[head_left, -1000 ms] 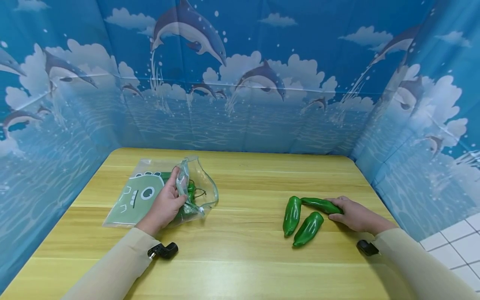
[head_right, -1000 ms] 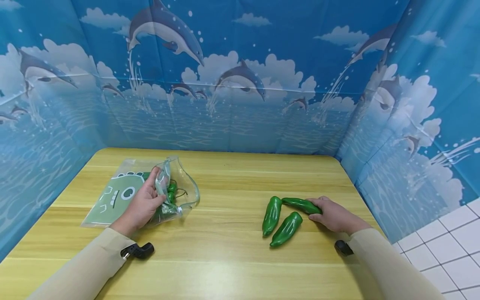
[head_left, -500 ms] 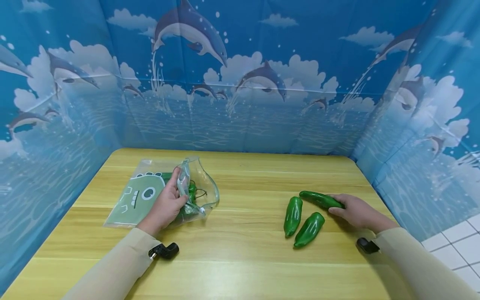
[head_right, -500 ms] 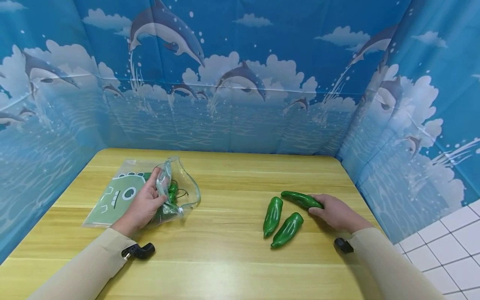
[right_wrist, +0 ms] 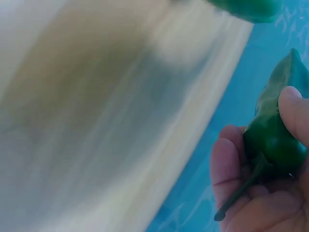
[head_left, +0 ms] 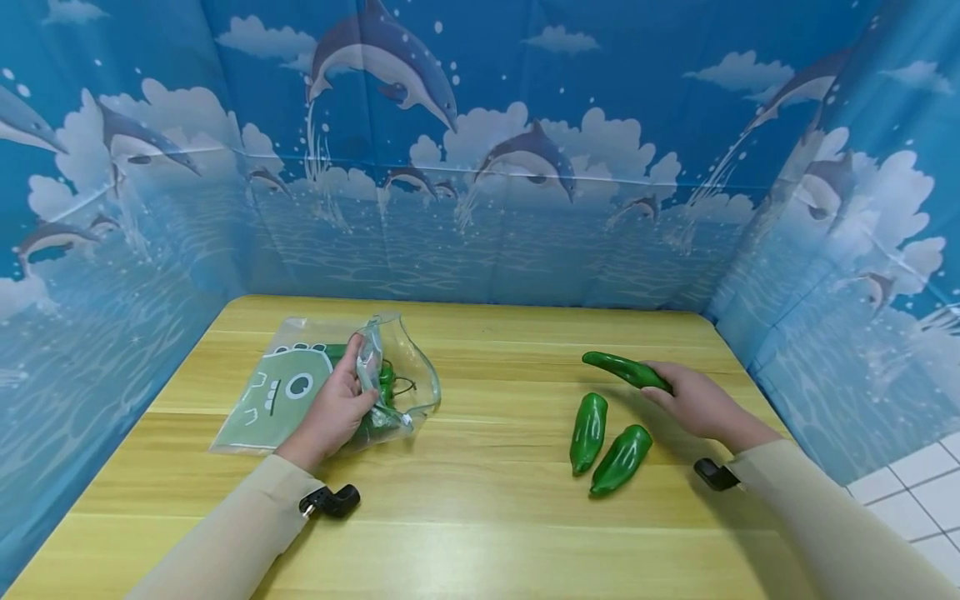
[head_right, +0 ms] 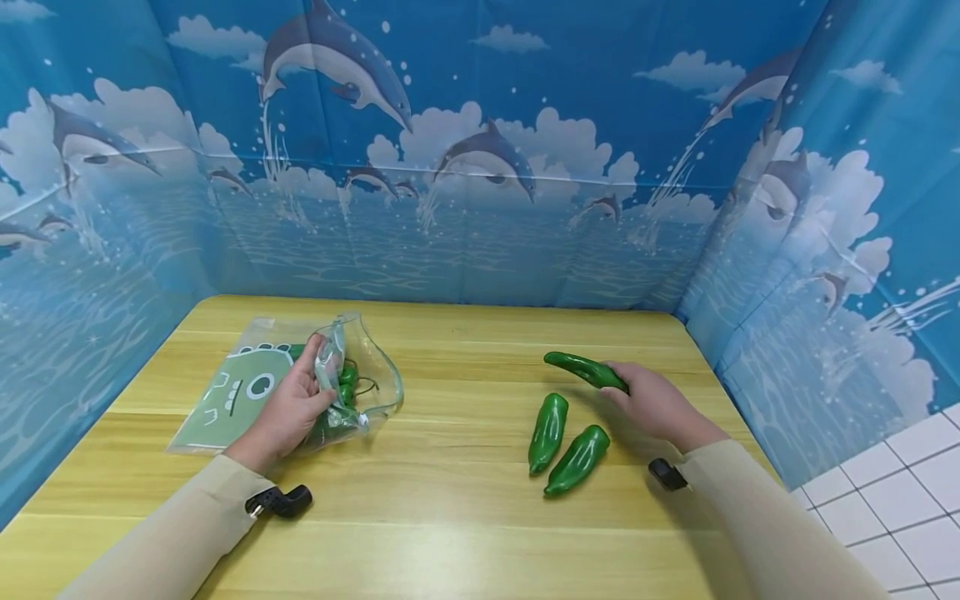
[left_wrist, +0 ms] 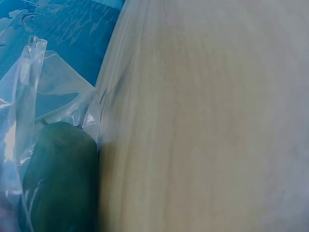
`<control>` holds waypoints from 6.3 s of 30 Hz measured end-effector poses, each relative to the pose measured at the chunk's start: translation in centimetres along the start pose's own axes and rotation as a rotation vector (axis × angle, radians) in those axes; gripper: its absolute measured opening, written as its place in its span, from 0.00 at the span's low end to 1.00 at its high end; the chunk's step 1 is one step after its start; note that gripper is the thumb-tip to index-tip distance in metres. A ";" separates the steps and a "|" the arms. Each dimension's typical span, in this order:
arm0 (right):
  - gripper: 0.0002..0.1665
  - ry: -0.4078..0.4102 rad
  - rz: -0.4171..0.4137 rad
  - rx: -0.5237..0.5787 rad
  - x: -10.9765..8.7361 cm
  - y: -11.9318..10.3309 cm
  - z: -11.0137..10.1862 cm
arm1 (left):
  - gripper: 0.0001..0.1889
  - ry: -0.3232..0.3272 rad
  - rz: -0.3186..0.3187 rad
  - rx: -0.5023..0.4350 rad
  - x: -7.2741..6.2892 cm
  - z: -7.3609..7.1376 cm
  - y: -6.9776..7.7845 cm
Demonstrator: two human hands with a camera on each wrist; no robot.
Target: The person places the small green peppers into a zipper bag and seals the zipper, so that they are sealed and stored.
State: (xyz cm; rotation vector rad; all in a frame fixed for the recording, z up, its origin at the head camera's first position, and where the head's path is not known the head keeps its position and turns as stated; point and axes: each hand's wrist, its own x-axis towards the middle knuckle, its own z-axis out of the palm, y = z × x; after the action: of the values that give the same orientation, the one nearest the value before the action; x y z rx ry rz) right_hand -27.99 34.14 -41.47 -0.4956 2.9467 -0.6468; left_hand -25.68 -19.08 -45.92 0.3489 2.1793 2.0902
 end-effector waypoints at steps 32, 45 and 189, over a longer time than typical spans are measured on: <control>0.32 -0.027 -0.076 0.100 4.4 -9.4 0.6 | 0.51 -0.012 0.009 -0.011 0.1 0.0 -0.1; 0.31 -0.051 -0.120 0.103 6.2 -12.9 1.9 | 0.51 -0.002 0.009 -0.006 0.1 0.0 0.1; 0.33 -0.200 -0.350 -0.156 13.7 -26.1 12.8 | 0.51 -0.022 0.013 0.024 0.2 -0.2 -0.1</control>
State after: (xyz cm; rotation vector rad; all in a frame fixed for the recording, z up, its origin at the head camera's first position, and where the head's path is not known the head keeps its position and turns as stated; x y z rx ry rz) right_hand -31.35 2.18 -42.28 -1.0416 2.7530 -0.3671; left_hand -25.94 -19.28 -46.01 0.3874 2.1975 2.0577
